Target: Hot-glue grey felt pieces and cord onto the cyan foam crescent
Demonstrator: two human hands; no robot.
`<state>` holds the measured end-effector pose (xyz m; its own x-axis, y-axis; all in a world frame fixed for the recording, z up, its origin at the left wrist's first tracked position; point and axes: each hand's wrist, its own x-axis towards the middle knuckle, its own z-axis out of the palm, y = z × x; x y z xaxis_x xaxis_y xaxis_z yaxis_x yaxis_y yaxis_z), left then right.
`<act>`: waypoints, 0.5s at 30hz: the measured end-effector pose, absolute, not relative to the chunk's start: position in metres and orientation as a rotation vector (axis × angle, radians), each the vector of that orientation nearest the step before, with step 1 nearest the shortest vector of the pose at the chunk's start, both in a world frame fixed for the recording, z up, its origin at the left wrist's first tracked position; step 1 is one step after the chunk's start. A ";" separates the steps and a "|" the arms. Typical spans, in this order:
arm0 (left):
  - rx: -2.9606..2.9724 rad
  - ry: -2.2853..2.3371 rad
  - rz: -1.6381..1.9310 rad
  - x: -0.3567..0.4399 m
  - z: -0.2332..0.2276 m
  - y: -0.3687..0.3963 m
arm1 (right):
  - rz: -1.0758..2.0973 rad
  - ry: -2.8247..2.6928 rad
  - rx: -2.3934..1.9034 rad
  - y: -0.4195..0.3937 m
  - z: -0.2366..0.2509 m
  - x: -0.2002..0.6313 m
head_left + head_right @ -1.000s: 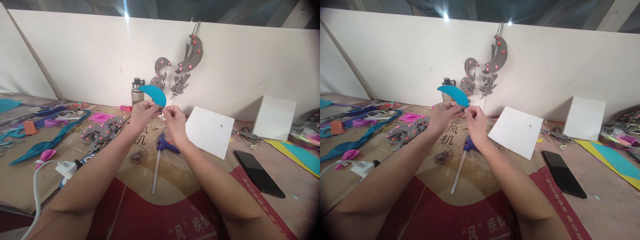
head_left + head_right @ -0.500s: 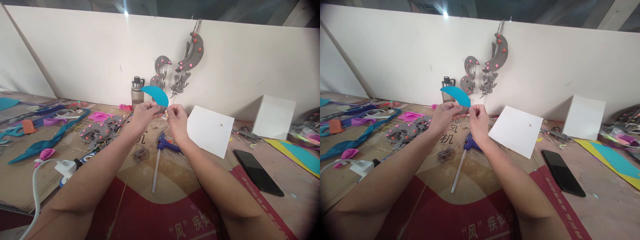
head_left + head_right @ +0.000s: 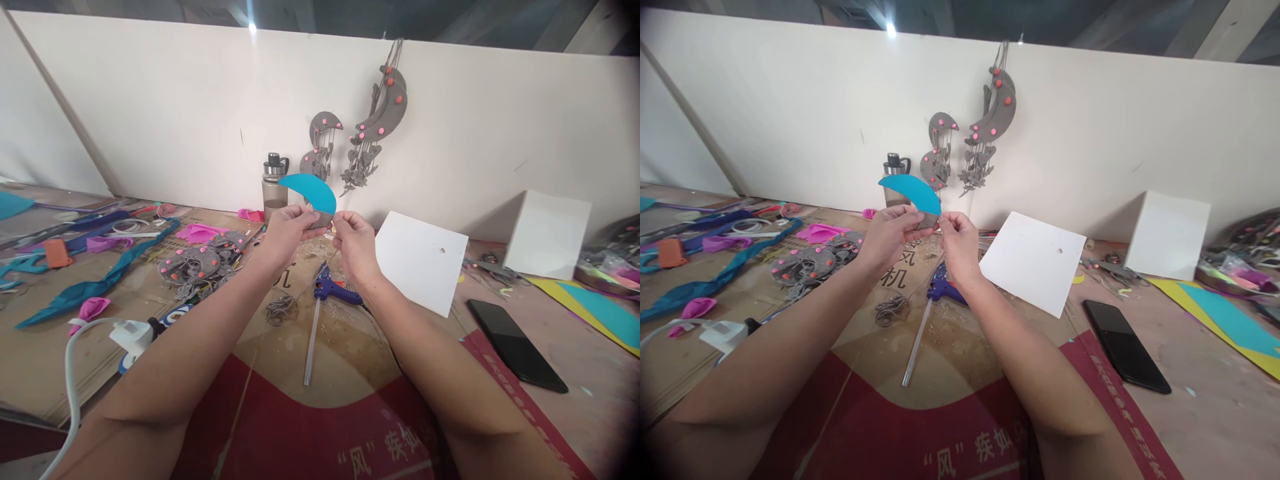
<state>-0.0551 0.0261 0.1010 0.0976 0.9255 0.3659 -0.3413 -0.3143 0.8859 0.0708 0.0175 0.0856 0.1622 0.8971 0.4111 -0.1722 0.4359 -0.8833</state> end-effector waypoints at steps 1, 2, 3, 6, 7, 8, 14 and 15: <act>1.265 0.657 1.462 -0.055 0.101 0.027 | 0.917 -1.139 -0.789 0.017 0.087 0.071; 1.254 0.650 1.450 -0.056 0.100 0.027 | 0.943 -1.127 -0.784 0.016 0.089 0.071; 1.241 0.640 1.437 -0.057 0.100 0.028 | 0.970 -1.115 -0.780 0.015 0.091 0.071; 1.209 0.615 1.386 -0.060 0.098 0.033 | 1.033 -1.112 -0.770 0.014 0.093 0.072; 1.201 0.615 1.368 -0.062 0.098 0.036 | 1.034 -1.123 -0.772 0.014 0.093 0.072; 1.191 0.622 1.349 -0.063 0.097 0.038 | 1.021 -1.138 -0.778 0.015 0.092 0.072; 1.142 0.679 1.294 -0.069 0.098 0.043 | 0.818 -1.274 -0.852 0.021 0.082 0.072; 1.146 0.676 1.289 -0.068 0.098 0.042 | 0.795 -1.284 -0.858 0.022 0.081 0.072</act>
<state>-0.0685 0.0422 0.0982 0.2105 0.9570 0.1997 -0.3797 -0.1082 0.9188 0.0725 0.0218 0.0806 0.1189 0.8771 0.4654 -0.0260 0.4713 -0.8816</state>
